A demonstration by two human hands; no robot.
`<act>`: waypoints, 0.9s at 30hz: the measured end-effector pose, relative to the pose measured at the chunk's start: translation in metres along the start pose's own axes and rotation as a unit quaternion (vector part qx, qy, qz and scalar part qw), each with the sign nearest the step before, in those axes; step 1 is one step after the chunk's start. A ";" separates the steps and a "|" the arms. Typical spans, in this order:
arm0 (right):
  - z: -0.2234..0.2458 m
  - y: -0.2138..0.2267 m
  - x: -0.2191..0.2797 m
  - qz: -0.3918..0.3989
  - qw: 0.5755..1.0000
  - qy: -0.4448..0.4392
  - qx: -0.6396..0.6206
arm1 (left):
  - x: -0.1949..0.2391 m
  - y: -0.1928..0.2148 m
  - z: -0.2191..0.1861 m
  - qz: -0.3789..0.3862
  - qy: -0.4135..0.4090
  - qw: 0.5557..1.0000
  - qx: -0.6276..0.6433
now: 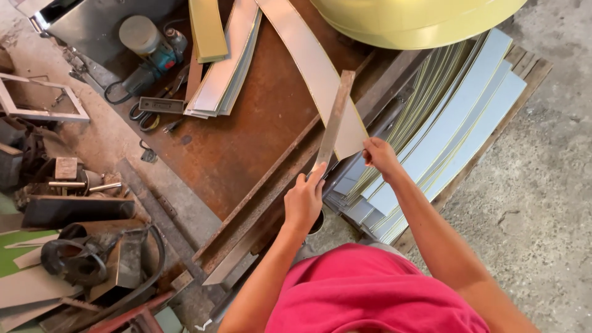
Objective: Smoothing the edges of curved metal strips using a hand file at a workbench.
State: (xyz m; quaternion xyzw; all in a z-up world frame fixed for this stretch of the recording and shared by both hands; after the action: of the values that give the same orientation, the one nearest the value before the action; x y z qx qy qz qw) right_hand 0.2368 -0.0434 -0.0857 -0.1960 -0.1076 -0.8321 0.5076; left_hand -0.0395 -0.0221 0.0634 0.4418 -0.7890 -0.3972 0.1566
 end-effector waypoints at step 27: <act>0.061 0.032 -0.012 0.032 0.988 0.056 -0.143 | 0.016 0.067 -0.031 -0.099 -0.025 0.992 0.080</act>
State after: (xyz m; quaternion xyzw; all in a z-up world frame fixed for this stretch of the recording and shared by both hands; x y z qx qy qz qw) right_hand 0.2829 -0.0255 -0.0367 -0.2228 0.0473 -0.8319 0.5060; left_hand -0.0681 -0.0302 0.1322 0.5189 -0.7745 -0.3567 0.0608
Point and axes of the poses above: each hand's wrist, its own x-axis away from the middle knuckle, its own y-axis out of the back of the hand, z = x × y, the point moved 1 cm from there along -x, towards the middle knuckle, and after that the axes turned 4 degrees about x, right-handed, at the moved point
